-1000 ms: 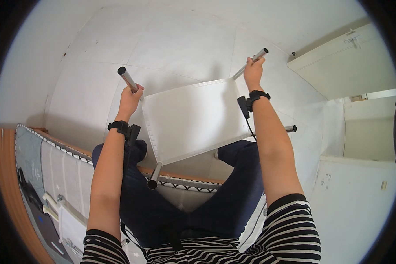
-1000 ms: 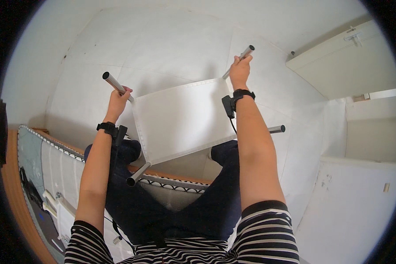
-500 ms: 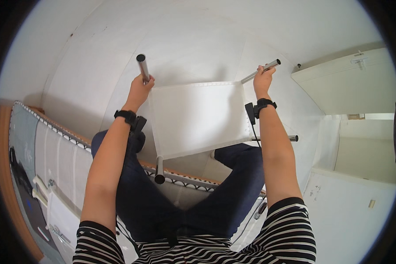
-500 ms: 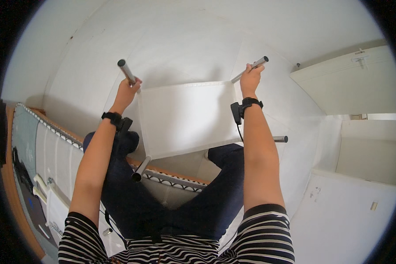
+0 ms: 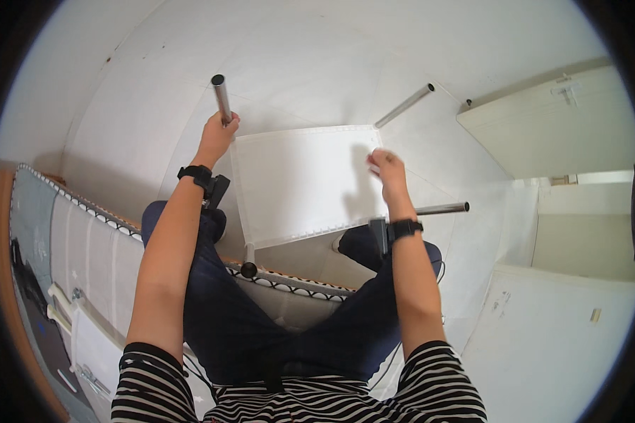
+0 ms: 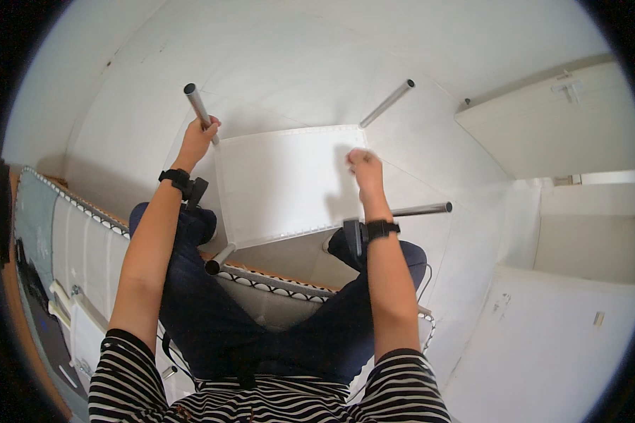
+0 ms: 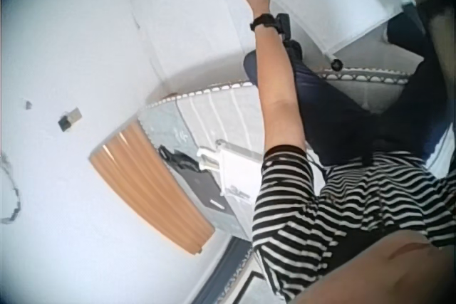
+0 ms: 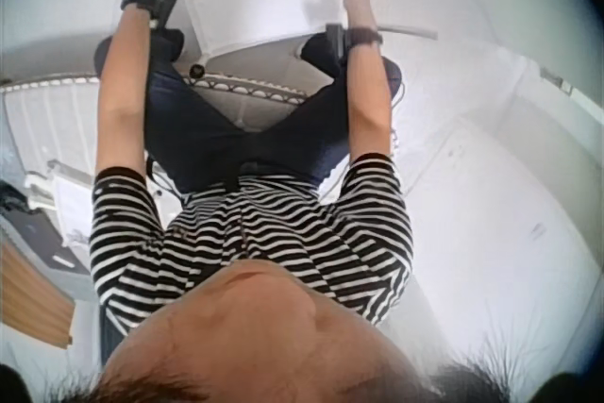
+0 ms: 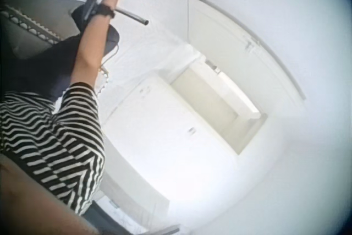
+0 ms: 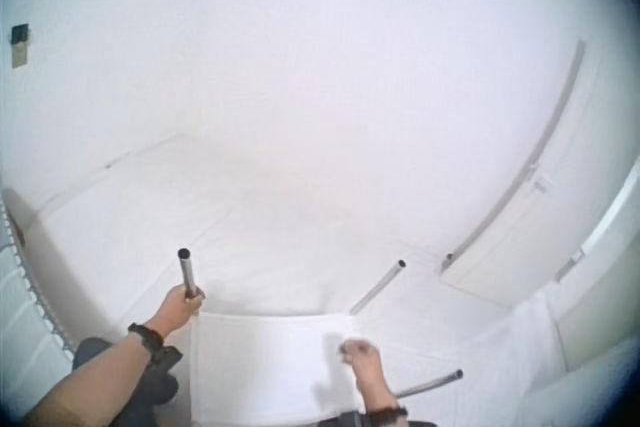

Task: Assemble a three-tier rolling storage cart by connecting metal tubes, shelves, and wheels.

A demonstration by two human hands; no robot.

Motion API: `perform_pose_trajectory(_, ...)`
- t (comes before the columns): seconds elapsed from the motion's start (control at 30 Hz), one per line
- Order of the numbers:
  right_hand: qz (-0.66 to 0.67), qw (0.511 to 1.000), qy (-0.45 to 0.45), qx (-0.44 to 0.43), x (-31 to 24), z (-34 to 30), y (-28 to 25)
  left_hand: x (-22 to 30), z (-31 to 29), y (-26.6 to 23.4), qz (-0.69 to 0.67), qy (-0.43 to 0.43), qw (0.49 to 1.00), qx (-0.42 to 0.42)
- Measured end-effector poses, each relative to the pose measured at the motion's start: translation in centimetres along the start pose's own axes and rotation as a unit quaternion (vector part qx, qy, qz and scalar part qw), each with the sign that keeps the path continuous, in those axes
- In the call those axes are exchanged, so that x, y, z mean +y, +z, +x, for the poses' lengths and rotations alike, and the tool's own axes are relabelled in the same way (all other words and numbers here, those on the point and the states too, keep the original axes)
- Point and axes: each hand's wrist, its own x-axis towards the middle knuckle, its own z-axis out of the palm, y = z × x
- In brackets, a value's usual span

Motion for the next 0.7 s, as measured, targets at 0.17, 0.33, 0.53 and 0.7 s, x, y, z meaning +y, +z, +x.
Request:
perform_pose_trajectory(0.17,0.001,0.984,0.168,-0.062,1.1,-7.8,-4.7,-4.9,-1.5,-3.2,0.327,0.043,0.933,0.145)
perform_pose_trajectory(0.33,-0.046,0.969,0.231,0.080,3.7,-10.4,-14.4,15.0,-11.9,-7.6,-0.022,-0.134,0.984,-0.112)
perform_pose_trajectory(0.53,-0.141,0.948,-0.202,0.201,6.6,-7.6,-13.6,19.4,-24.8,-8.4,-0.095,-0.169,0.967,-0.168)
perform_pose_trajectory(0.7,-0.039,0.978,-0.104,0.178,4.0,-7.9,-13.1,17.3,-26.3,-3.9,-0.099,-0.125,0.977,-0.138)
